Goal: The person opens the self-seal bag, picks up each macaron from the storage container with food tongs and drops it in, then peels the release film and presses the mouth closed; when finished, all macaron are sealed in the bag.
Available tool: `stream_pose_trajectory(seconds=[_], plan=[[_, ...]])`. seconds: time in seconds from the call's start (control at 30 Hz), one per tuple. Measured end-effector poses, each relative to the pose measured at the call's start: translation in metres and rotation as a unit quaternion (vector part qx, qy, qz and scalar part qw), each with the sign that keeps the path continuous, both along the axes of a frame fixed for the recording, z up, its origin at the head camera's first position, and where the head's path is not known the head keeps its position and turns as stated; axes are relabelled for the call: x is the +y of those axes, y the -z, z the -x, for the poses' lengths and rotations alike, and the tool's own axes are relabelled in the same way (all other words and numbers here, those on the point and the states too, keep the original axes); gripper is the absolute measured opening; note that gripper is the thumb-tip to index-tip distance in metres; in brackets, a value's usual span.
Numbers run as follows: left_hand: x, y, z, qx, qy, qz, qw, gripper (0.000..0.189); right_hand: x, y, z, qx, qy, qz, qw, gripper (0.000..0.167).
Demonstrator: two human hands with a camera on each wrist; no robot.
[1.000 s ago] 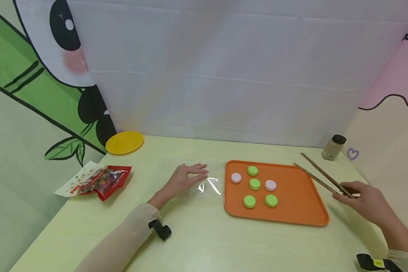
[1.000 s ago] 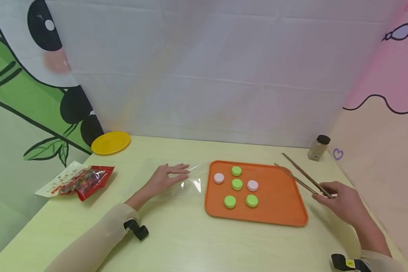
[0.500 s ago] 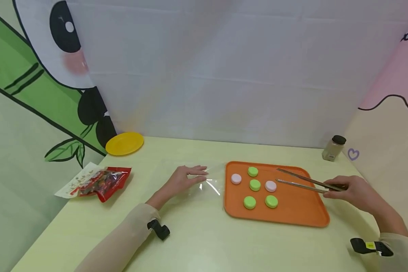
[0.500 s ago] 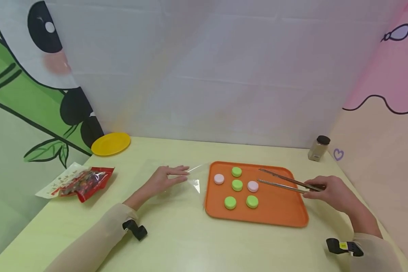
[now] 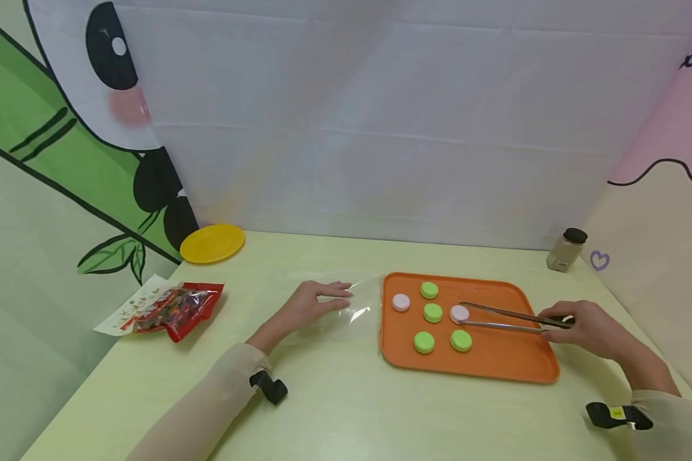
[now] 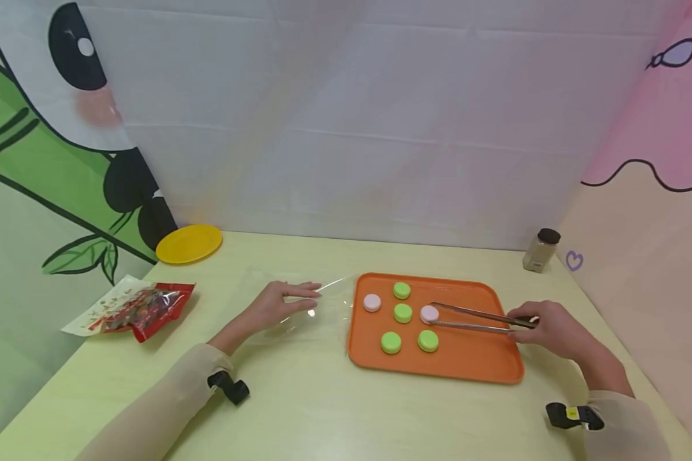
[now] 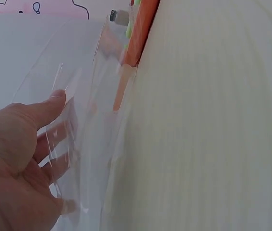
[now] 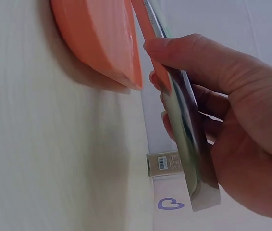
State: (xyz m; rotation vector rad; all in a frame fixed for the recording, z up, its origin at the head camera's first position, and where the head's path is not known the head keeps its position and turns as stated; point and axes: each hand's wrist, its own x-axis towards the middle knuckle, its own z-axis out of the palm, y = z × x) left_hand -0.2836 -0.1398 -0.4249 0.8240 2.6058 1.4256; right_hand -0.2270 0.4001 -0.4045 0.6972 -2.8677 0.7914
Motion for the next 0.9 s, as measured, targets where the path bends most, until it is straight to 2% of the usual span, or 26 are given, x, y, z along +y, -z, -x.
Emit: stream_pose_trajectory(seconds=[0.23, 0.6, 0.9], plan=[[-0.001, 0.0, 0.001, 0.009, 0.002, 0.008, 0.9999, 0.032, -0.004, 0.004, 0.003, -0.011, -0.004, 0.003, 0.9999, 0.02], [-0.001, 0.001, 0.0, 0.007, -0.002, -0.001, 1.0, 0.03, -0.005, 0.01, 0.004, -0.038, -0.002, 0.001, 0.9993, 0.024], [0.0, 0.0, 0.0, 0.008, -0.002, -0.011, 0.9999, 0.03, -0.008, 0.012, 0.005, -0.02, 0.002, -0.014, 0.9997, 0.03]])
